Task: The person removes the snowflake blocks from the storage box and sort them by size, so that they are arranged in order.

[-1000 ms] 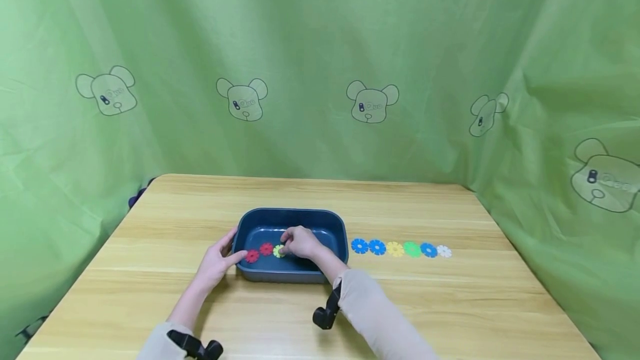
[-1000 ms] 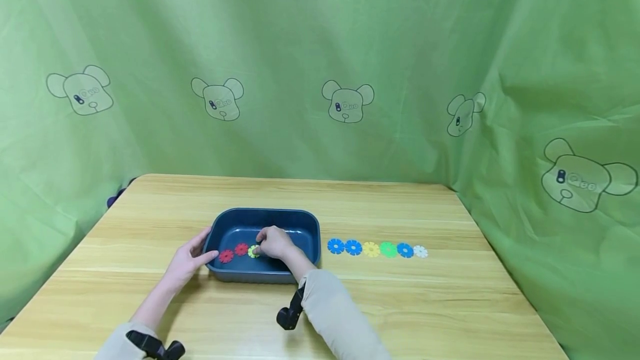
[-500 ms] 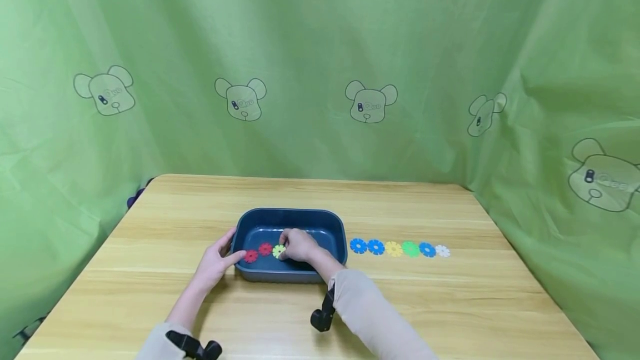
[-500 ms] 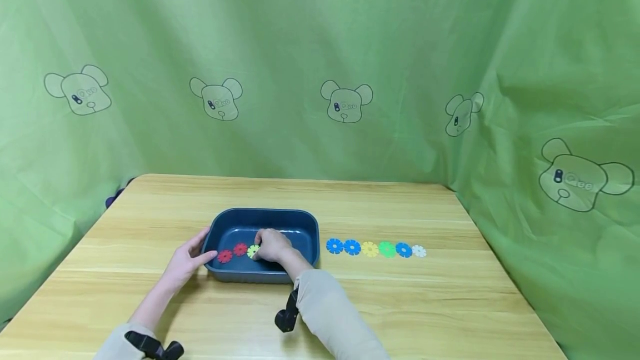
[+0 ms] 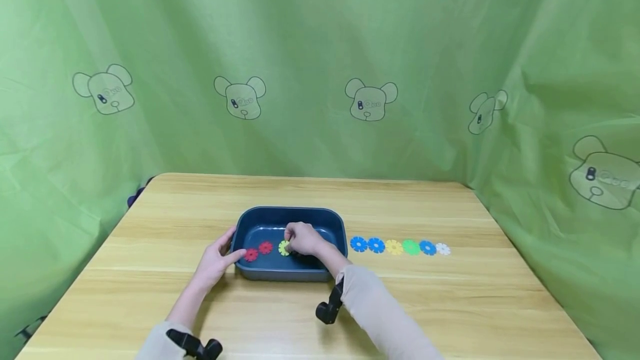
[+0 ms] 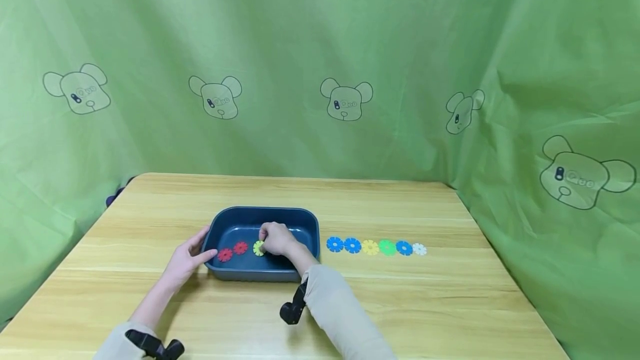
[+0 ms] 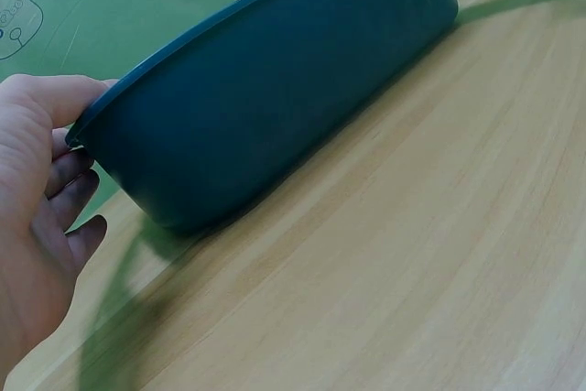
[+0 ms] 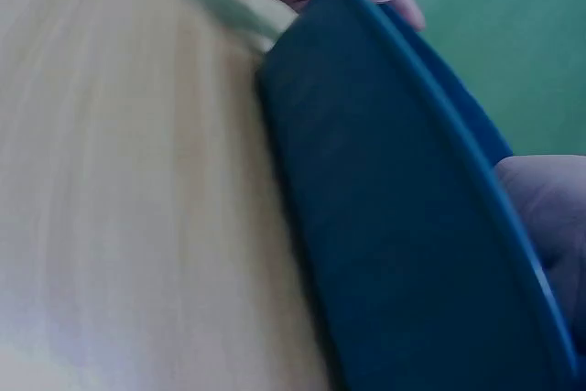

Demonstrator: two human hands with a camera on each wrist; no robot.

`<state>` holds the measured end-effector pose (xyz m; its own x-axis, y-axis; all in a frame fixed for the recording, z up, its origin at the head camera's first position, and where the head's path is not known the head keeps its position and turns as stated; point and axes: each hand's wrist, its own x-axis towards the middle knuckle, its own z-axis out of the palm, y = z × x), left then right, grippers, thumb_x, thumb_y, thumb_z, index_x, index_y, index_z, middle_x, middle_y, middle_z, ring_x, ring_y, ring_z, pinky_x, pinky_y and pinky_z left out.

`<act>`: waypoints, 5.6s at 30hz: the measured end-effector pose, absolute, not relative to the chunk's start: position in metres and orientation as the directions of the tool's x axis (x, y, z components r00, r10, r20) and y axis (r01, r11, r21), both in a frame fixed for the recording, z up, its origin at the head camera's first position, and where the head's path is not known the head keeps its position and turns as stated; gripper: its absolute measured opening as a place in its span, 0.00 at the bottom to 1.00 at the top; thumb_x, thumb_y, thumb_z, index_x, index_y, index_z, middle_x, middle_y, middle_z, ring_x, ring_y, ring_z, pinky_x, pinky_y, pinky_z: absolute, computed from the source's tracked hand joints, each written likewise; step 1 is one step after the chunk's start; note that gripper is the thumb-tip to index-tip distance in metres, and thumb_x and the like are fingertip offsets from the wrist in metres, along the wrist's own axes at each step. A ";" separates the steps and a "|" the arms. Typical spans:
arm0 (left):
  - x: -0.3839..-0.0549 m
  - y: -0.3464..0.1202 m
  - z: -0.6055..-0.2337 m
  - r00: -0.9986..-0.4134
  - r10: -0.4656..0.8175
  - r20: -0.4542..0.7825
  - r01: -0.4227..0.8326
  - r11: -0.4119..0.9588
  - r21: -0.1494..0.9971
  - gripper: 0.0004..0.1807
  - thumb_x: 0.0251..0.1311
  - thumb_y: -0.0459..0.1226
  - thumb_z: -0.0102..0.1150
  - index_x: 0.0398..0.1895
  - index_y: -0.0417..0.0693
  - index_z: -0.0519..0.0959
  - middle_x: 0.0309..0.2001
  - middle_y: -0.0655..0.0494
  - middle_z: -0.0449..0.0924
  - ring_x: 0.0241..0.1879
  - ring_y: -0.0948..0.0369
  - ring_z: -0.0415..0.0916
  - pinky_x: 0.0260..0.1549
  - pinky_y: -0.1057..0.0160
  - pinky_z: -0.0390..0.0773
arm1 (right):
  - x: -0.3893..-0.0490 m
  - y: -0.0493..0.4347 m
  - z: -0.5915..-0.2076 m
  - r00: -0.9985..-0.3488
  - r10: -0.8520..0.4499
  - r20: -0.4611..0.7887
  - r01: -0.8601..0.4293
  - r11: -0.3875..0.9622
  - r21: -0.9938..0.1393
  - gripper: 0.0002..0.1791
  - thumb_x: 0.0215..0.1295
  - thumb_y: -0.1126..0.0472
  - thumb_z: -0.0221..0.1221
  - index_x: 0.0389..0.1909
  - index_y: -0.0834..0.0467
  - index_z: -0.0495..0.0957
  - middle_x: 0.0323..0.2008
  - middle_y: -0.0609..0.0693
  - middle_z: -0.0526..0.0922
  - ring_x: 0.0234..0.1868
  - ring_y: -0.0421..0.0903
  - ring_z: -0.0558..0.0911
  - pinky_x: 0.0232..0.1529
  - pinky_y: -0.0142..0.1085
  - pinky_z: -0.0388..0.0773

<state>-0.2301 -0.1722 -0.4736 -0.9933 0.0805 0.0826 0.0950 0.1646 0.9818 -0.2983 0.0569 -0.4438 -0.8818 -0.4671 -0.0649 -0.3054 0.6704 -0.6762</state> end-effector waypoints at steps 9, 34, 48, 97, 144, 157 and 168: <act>-0.228 -0.170 -0.471 -0.993 0.084 0.085 0.096 0.140 0.985 0.37 0.59 0.30 0.58 0.69 0.36 0.53 0.68 0.37 0.54 0.66 0.45 0.53 0.63 0.55 0.55 | -0.301 0.076 -0.435 -0.892 -0.443 -0.092 -0.202 0.573 -0.794 0.05 0.54 0.71 0.61 0.29 0.63 0.74 0.21 0.50 0.75 0.21 0.43 0.76 0.22 0.34 0.79; -0.229 -0.171 -0.473 -0.993 0.079 0.090 0.101 0.155 0.983 0.37 0.57 0.30 0.60 0.69 0.35 0.55 0.67 0.38 0.56 0.65 0.46 0.56 0.61 0.56 0.59 | -0.304 0.174 -0.408 -0.971 -0.235 0.047 -0.104 0.237 -0.966 0.10 0.58 0.75 0.57 0.40 0.74 0.71 0.25 0.53 0.77 0.24 0.43 0.78 0.29 0.34 0.81; -0.229 -0.170 -0.473 -0.993 0.076 0.094 0.106 0.174 0.979 0.37 0.57 0.29 0.59 0.69 0.35 0.55 0.67 0.37 0.55 0.66 0.45 0.55 0.62 0.54 0.58 | -0.292 0.264 -0.411 -0.997 -0.065 -0.033 0.023 0.147 -0.989 0.17 0.60 0.73 0.56 0.48 0.74 0.65 0.28 0.48 0.78 0.27 0.40 0.79 0.33 0.30 0.81; -0.227 -0.169 -0.473 -0.995 0.071 0.074 0.084 0.157 0.984 0.36 0.58 0.30 0.59 0.69 0.36 0.55 0.68 0.39 0.54 0.66 0.47 0.55 0.62 0.57 0.57 | -0.266 0.409 -0.470 -0.880 0.472 0.050 0.333 0.688 -0.644 0.17 0.61 0.61 0.55 0.43 0.72 0.75 0.46 0.70 0.75 0.46 0.66 0.71 0.46 0.52 0.66; -0.230 -0.169 -0.473 -0.995 0.071 0.073 0.085 0.179 0.980 0.37 0.57 0.30 0.59 0.69 0.36 0.56 0.67 0.38 0.55 0.66 0.45 0.55 0.62 0.54 0.58 | -0.294 0.246 -0.396 -0.997 0.038 0.073 -0.048 0.454 -0.890 0.19 0.62 0.65 0.58 0.51 0.72 0.72 0.41 0.61 0.79 0.45 0.59 0.77 0.43 0.39 0.80; -0.228 -0.170 -0.474 -0.993 0.066 0.099 0.110 0.173 0.979 0.36 0.57 0.30 0.60 0.68 0.34 0.56 0.66 0.37 0.57 0.64 0.45 0.57 0.61 0.54 0.59 | -0.297 0.144 -0.386 -0.987 -0.153 0.054 -0.111 0.391 -0.914 0.16 0.57 0.69 0.61 0.46 0.72 0.75 0.38 0.60 0.81 0.38 0.52 0.81 0.37 0.40 0.81; -0.228 -0.169 -0.472 -0.994 0.067 0.082 0.092 0.147 0.985 0.37 0.57 0.30 0.59 0.69 0.35 0.55 0.68 0.38 0.55 0.66 0.47 0.54 0.63 0.56 0.56 | -0.293 0.073 -0.404 -0.963 -0.270 -0.010 -0.096 0.378 -0.921 0.16 0.56 0.67 0.63 0.44 0.69 0.77 0.31 0.53 0.81 0.31 0.43 0.79 0.35 0.39 0.81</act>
